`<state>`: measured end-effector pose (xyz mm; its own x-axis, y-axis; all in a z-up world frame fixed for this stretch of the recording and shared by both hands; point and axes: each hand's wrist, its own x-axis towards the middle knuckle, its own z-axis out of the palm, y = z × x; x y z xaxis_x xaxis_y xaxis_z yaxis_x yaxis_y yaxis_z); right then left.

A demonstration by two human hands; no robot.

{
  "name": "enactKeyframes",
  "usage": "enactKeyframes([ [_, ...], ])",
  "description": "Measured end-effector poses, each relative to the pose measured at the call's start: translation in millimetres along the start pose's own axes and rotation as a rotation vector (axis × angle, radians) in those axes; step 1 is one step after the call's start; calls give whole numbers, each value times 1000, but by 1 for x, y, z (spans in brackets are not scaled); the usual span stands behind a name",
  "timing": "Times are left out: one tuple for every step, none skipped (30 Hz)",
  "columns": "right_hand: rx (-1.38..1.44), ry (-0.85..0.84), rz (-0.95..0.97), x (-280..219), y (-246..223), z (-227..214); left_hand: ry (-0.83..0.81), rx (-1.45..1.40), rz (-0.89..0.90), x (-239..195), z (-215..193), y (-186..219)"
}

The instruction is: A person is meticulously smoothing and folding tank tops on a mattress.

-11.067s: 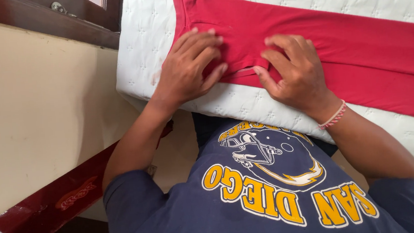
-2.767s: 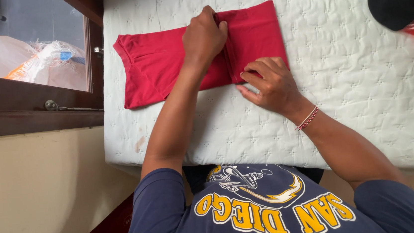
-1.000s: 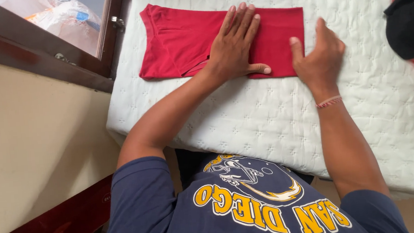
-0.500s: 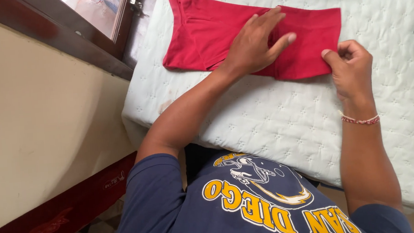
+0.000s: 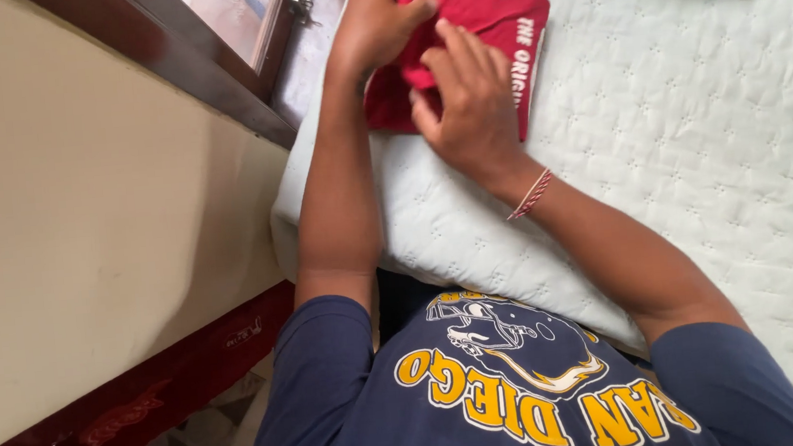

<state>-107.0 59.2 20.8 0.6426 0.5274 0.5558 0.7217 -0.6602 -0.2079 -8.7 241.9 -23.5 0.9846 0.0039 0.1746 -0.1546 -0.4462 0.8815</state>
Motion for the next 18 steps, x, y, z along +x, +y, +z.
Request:
enactKeyframes([
  [4,5,-4,-5,-2,5,5,6,1,-6,-11,5],
  [-8,0,-16,-10,-4,10,-54,73,-204,-12,-22,9],
  [-20,-6,-28,-15,-5,15,-115,139,-409,-17,-33,14],
  [-17,-3,-27,-17,-4,12,-114,143,-409,-18,-35,17],
  [-10,28,28,-19,-3,8,-108,171,-446,-18,-36,20],
  [-6,56,89,-24,-2,4,-109,197,-484,-20,-34,23],
  [-6,54,96,-27,10,3,-116,198,-485,-20,-32,20],
  [-48,74,222,-30,21,2,-69,262,-483,-21,-30,17],
  [-90,94,347,-34,32,0,-22,325,-480,-22,-27,14],
  [-94,92,356,-37,45,-2,-32,326,-478,-21,-28,12],
  [-75,9,512,-40,59,-5,-34,327,-499,-21,-28,11],
  [-53,-70,661,-40,72,-7,-30,330,-516,-19,-31,10],
  [-54,-66,666,-41,73,-7,-34,332,-511,-20,-30,11],
  [-60,-193,689,-43,75,-6,-45,362,-511,-20,-29,13],
  [-65,-321,710,-44,76,-6,-57,393,-511,-21,-27,16],
  [-66,-314,720,-45,76,0,-65,397,-503,-20,-28,19],
  [11,-297,766,-46,75,6,-90,403,-512,-19,-28,22],
  [90,-281,807,-47,75,13,-112,410,-524,-18,-29,25],
])
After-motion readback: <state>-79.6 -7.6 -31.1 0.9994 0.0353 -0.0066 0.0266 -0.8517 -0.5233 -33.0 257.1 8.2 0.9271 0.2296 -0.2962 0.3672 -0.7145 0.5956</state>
